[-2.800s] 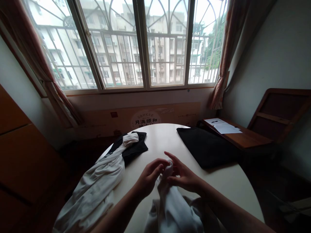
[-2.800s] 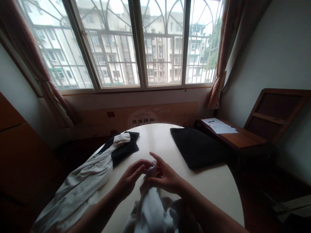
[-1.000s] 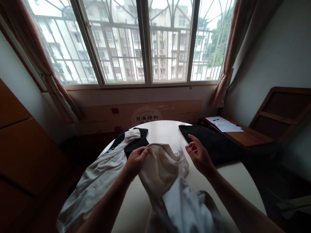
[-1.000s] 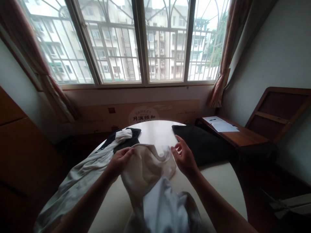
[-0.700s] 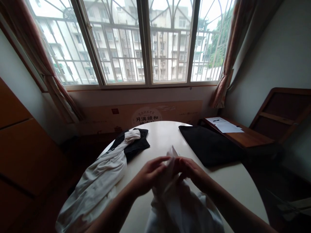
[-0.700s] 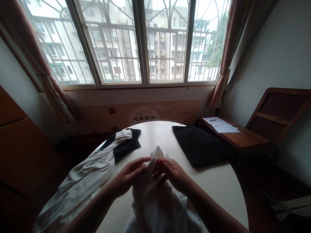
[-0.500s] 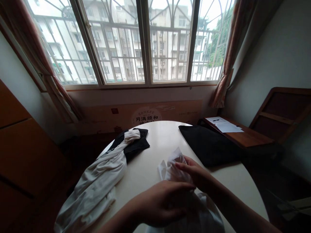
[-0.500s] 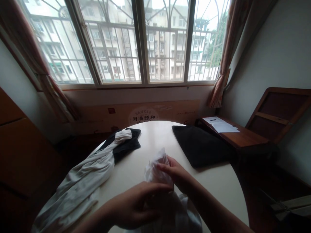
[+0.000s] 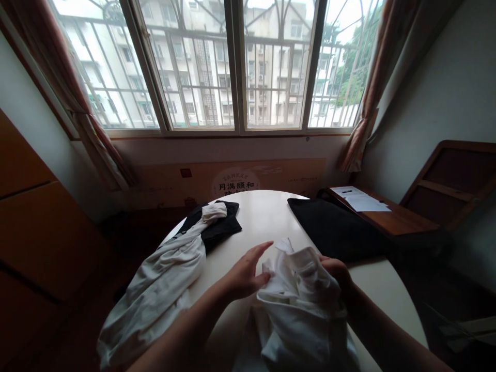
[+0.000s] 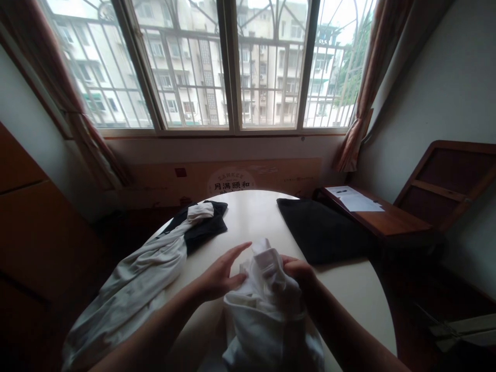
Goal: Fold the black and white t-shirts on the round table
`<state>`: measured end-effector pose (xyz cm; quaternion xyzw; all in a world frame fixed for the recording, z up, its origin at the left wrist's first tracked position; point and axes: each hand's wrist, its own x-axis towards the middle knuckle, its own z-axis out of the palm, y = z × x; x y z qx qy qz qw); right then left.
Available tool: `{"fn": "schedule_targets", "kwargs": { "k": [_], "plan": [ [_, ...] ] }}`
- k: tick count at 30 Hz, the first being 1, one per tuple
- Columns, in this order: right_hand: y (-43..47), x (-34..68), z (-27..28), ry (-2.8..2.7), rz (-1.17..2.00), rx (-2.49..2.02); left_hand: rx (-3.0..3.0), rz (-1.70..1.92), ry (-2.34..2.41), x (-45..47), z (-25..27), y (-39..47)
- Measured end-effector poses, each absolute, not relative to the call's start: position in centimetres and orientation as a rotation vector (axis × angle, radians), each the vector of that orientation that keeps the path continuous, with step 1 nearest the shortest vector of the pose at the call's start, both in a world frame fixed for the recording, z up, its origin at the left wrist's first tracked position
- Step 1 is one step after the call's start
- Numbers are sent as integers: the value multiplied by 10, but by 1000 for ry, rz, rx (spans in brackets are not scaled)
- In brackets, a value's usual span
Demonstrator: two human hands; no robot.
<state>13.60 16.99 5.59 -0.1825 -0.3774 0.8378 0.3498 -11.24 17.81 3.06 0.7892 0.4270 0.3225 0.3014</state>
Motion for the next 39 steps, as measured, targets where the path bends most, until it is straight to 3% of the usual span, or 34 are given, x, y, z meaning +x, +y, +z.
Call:
{"fn": "schedule_targets", "kwargs": {
  "k": [8, 15, 23, 26, 29, 34, 39],
  "plan": [
    [169, 145, 45, -1219, 2359, -223, 1573, 1099, 744, -94, 11, 184],
    [179, 142, 42, -2026, 2470, 11, 1855, 1032, 790, -85, 41, 163],
    [174, 151, 52, -1386, 2107, -406, 1371, 1596, 937, -95, 48, 175],
    [174, 154, 80, -1183, 1824, -582, 1330, 1859, 1092, -106, 85, 173],
    [178, 164, 126, -1254, 1590, -658, 1528, 1863, 1245, -118, 141, 169],
    [185, 201, 229, -1740, 892, -747, 2318, 1625, 1412, -136, 263, 157],
    [171, 235, 343, -2088, 362, -728, 3053, 1171, 1971, -139, 384, 129]
  ]
}}
